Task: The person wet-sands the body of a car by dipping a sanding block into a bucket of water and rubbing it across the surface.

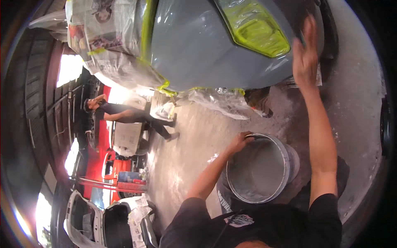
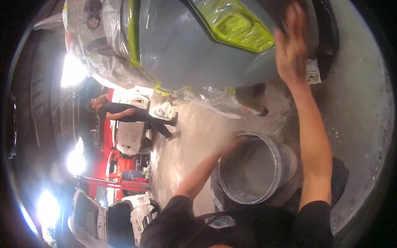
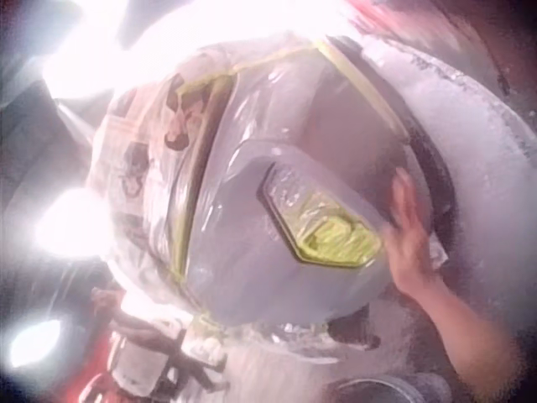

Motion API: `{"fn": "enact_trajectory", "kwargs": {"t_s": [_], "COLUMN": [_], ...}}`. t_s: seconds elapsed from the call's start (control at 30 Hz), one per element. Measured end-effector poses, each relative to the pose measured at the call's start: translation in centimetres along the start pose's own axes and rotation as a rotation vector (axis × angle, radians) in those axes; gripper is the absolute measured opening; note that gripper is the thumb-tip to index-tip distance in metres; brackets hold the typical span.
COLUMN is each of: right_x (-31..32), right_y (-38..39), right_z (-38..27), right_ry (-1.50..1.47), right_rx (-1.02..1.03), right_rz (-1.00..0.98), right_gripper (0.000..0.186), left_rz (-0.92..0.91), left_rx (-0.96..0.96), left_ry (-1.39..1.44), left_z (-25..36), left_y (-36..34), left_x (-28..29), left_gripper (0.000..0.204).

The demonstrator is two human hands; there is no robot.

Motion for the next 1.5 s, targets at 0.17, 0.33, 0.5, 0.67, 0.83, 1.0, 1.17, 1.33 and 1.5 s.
{"fn": "enact_trajectory", "kwargs": {"t_s": [0.17, 0.33, 0.5, 0.67, 0.83, 1.0, 1.17, 1.33, 1.5], "right_x": [-1.4, 0.5, -0.1, -0.2, -3.7, -1.6, -5.2, -2.0, -4.9], "right_y": [0.2, -0.4, 4.9, -4.0, 13.1, 6.0, 12.9, 9.7, 12.9], "right_z": [-0.3, -1.4, 2.0, -3.0, 8.3, 3.4, 4.4, 12.3, 6.5], "right_ry": [-0.06, 0.053, 0.103, 0.114, -0.351, -0.134, -0.2, -0.541, -0.51], "right_rx": [-0.113, -0.025, -0.195, 0.02, -0.634, -0.435, -0.553, -0.77, -0.829], "right_rz": [0.125, 0.2, 0.259, 0.336, 0.383, 0.246, 0.364, 0.371, 0.35], "right_gripper": [0.065, 0.077, 0.068, 0.072, 0.066, 0.071, 0.071, 0.077, 0.079], "left_rz": [0.044, -0.058, -0.006, -0.003, -0.023, -0.043, -0.066, -0.03, -0.064], "left_rx": [0.093, 0.088, 0.043, 0.081, 0.046, 0.067, 0.028, 0.051, 0.079], "left_ry": [0.203, -0.008, -0.074, 0.025, 0.02, -0.045, 0.01, -0.05, 0.009], "left_z": [-6.9, -1.4, -1.0, -2.8, -2.7, -7.3, -2.2, -2.3, -5.3], "left_y": [0.7, -1.0, -1.0, -1.8, -1.2, -1.1, -1.1, -1.1, -1.4], "left_x": [-2.1, -1.5, -0.1, -1.7, -1.0, -1.5, -1.7, -1.1, -1.2], "left_gripper": [0.039, 0.041, 0.039, 0.038, 0.04, 0.042, 0.039, 0.039, 0.04]}}
Point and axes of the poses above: each hand's wrist, its own y-axis away from the middle knuckle, its own x-axis out of the back of the hand, z = x × y, the point moved 6 cm from there along -y, towards the middle knuckle, and after that the axes turned 7 degrees about -z, right-handed, at the moved point
